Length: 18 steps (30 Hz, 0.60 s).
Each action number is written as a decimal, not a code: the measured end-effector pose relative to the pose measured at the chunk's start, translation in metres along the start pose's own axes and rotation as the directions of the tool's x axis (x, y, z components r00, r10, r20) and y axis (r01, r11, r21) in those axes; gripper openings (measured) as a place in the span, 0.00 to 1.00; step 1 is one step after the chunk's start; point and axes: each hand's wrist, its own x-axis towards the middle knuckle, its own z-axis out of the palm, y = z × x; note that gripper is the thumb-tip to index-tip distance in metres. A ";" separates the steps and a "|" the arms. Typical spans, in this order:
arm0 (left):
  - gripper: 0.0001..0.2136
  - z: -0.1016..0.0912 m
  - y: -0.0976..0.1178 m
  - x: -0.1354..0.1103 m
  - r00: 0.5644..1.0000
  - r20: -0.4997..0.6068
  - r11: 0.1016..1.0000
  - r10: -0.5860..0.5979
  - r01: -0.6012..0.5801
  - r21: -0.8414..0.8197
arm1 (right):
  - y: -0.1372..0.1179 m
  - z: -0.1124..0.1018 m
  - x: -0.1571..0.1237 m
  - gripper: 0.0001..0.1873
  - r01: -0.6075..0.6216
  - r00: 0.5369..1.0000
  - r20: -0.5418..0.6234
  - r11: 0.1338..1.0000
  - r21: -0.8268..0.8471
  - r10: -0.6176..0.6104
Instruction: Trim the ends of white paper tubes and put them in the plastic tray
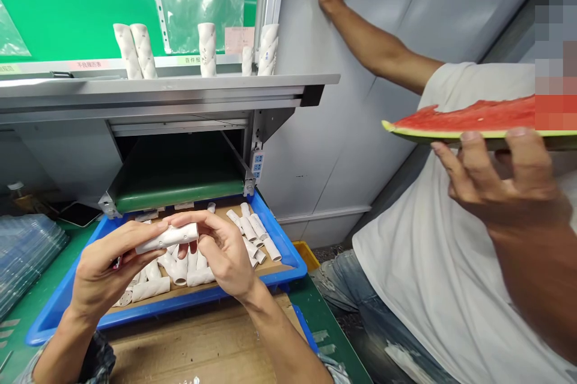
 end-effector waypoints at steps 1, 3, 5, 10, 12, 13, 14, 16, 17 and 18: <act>0.20 0.000 0.000 0.000 1.000 0.001 1.000 -0.008 0.008 -0.001 | 0.000 0.000 0.000 0.15 -0.005 1.000 0.000 1.000 -0.003 0.005; 0.20 -0.001 0.000 -0.002 1.000 -0.001 1.000 -0.018 0.018 0.007 | -0.002 0.001 -0.001 0.14 -0.016 1.000 0.010 1.000 -0.022 0.016; 0.20 -0.002 0.000 -0.003 1.000 0.002 1.000 -0.028 0.028 0.011 | -0.004 0.001 -0.001 0.13 -0.018 1.000 0.013 0.999 -0.045 0.019; 0.19 0.001 -0.001 -0.003 0.999 -0.001 0.999 -0.034 0.034 0.007 | -0.006 0.002 -0.001 0.11 -0.037 0.999 -0.020 0.996 -0.086 0.035; 0.17 0.003 -0.001 -0.002 0.999 -0.023 0.999 -0.046 0.046 0.019 | -0.003 0.001 -0.001 0.12 -0.038 0.999 -0.013 0.994 -0.098 0.037; 0.17 0.003 -0.001 -0.002 0.998 -0.031 0.998 -0.056 0.057 0.027 | -0.001 0.001 -0.001 0.13 -0.032 0.999 -0.012 0.993 -0.113 0.031; 0.16 0.003 0.000 -0.001 0.997 -0.031 0.997 -0.067 0.069 0.041 | 0.000 0.001 -0.001 0.13 -0.027 1.000 -0.019 0.990 -0.138 0.025; 0.18 0.000 0.004 0.001 0.995 -0.008 0.989 -0.102 0.102 0.108 | 0.004 0.001 -0.002 0.14 -0.027 0.998 -0.057 0.977 -0.212 0.015; 0.19 -0.002 0.006 0.001 0.991 0.009 0.979 -0.131 0.128 0.161 | 0.006 0.001 -0.002 0.13 -0.030 0.997 -0.081 0.968 -0.250 0.010; 0.20 -0.005 0.008 0.002 0.986 0.020 0.963 -0.165 0.156 0.221 | 0.007 0.001 -0.002 0.13 -0.035 0.995 -0.102 0.957 -0.287 0.006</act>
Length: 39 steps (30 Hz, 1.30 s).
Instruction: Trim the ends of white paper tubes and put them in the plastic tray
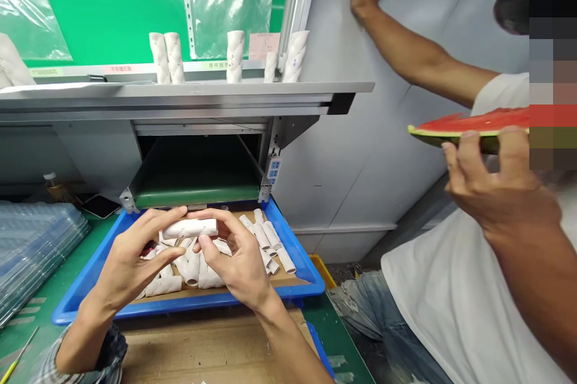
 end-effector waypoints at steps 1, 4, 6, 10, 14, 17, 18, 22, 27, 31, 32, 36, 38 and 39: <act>0.21 -0.003 0.002 0.000 0.999 0.009 0.997 -0.034 0.034 0.063 | 0.001 0.000 0.000 0.12 -0.001 1.000 -0.015 0.999 -0.038 0.000; 0.18 -0.010 0.007 -0.002 0.998 -0.022 0.973 -0.060 0.063 0.221 | 0.001 0.001 -0.002 0.13 0.018 0.999 -0.040 0.990 -0.137 -0.023; 0.15 -0.010 0.010 -0.004 0.999 -0.038 0.951 0.009 0.003 0.310 | 0.000 0.002 -0.003 0.13 0.032 0.998 -0.041 0.982 -0.188 -0.040; 0.19 -0.003 0.017 -0.008 0.999 0.028 0.892 0.043 -0.051 0.450 | 0.001 0.004 -0.005 0.15 0.063 0.997 -0.021 0.956 -0.287 -0.072; 0.22 -0.001 0.019 -0.009 0.996 0.086 0.881 -0.020 -0.023 0.473 | 0.003 0.006 -0.007 0.16 0.108 0.994 0.007 0.937 -0.333 -0.112; 0.22 -0.001 0.018 -0.010 0.993 0.104 0.887 -0.051 -0.003 0.461 | 0.003 0.006 -0.007 0.16 0.114 0.993 0.024 0.933 -0.342 -0.113; 0.22 -0.001 0.018 -0.010 0.992 0.110 0.889 -0.060 0.003 0.457 | 0.003 0.006 -0.007 0.16 0.115 0.993 0.030 0.933 -0.342 -0.112; 0.21 -0.001 0.017 -0.011 0.989 0.125 0.894 -0.075 0.011 0.449 | 0.003 0.005 -0.007 0.17 0.121 0.993 0.041 0.933 -0.340 -0.113; 0.22 -0.001 0.018 -0.011 0.989 0.127 0.892 -0.078 0.012 0.452 | 0.002 0.005 -0.008 0.18 0.124 0.992 0.041 0.928 -0.352 -0.117; 0.21 0.001 0.018 -0.011 0.993 0.108 0.878 -0.051 -0.007 0.478 | 0.002 0.005 -0.008 0.17 0.128 0.992 0.040 0.923 -0.364 -0.122; 0.21 0.002 0.018 -0.011 0.994 0.100 0.872 -0.038 -0.016 0.489 | 0.002 0.005 -0.008 0.17 0.126 0.992 0.037 0.922 -0.367 -0.121; 0.21 0.002 0.018 -0.011 0.997 0.073 0.854 0.011 -0.047 0.518 | 0.001 0.005 -0.008 0.16 0.121 0.992 0.023 0.918 -0.377 -0.122; 0.22 0.002 0.018 -0.010 0.997 0.072 0.845 0.028 -0.062 0.531 | 0.001 0.005 -0.008 0.16 0.113 0.993 0.021 0.920 -0.374 -0.113; 0.22 0.002 0.018 -0.010 0.997 0.074 0.839 0.037 -0.071 0.540 | 0.001 0.005 -0.008 0.16 0.106 0.994 0.020 0.923 -0.370 -0.107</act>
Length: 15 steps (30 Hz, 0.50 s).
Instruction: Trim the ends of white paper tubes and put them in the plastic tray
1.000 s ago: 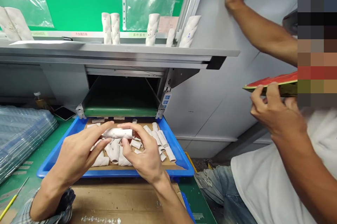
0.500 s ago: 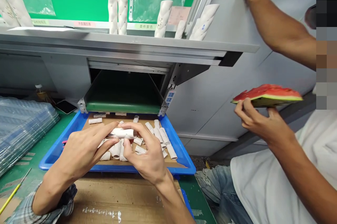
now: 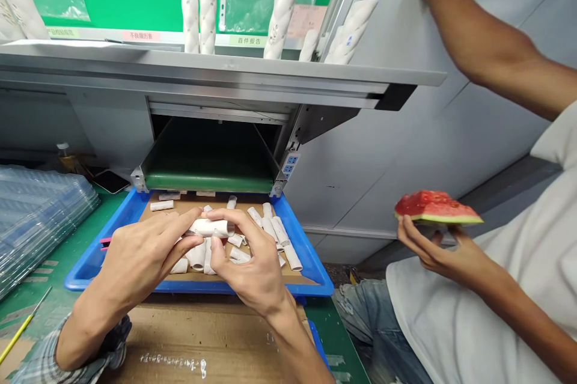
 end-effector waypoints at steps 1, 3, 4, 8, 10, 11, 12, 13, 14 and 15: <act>0.21 0.000 0.000 0.000 1.000 -0.002 1.000 0.008 -0.008 0.010 | 0.000 0.000 0.000 0.16 -0.006 1.000 0.002 1.000 0.005 0.006; 0.21 -0.001 0.000 0.001 1.000 -0.007 1.000 0.015 -0.015 0.011 | 0.000 0.000 0.000 0.16 -0.011 1.000 0.004 1.000 0.020 0.011; 0.21 -0.002 0.000 0.001 1.000 -0.008 1.000 0.014 -0.014 0.000 | 0.000 0.000 0.000 0.16 -0.009 1.000 0.004 1.000 0.029 0.009; 0.22 -0.003 -0.001 0.001 1.000 -0.002 0.999 -0.001 0.001 -0.051 | -0.001 0.001 0.000 0.16 0.006 1.000 0.008 0.999 0.049 -0.006; 0.22 -0.003 -0.001 0.001 1.000 0.008 0.998 -0.011 0.011 -0.060 | -0.001 0.001 0.000 0.17 0.021 1.000 0.014 0.999 0.037 -0.022; 0.22 -0.003 -0.001 0.001 1.000 0.015 0.998 -0.017 0.018 -0.065 | -0.002 0.000 0.000 0.17 0.030 0.999 0.017 0.999 0.030 -0.030; 0.22 -0.003 -0.001 0.001 1.000 0.022 0.997 -0.022 0.023 -0.069 | -0.002 0.000 0.000 0.18 0.037 0.999 0.018 0.999 0.025 -0.037; 0.22 -0.003 -0.001 0.001 0.999 0.029 0.997 -0.027 0.029 -0.072 | -0.002 0.000 0.000 0.18 0.043 0.999 0.020 0.999 0.022 -0.043; 0.22 -0.002 -0.001 0.001 0.999 0.036 0.997 -0.031 0.034 -0.076 | -0.003 0.000 0.001 0.18 0.048 0.999 0.020 0.999 0.019 -0.048; 0.22 -0.002 -0.001 0.001 0.998 0.044 0.996 -0.035 0.038 -0.078 | -0.003 0.000 0.001 0.18 0.053 0.998 0.020 0.998 0.017 -0.053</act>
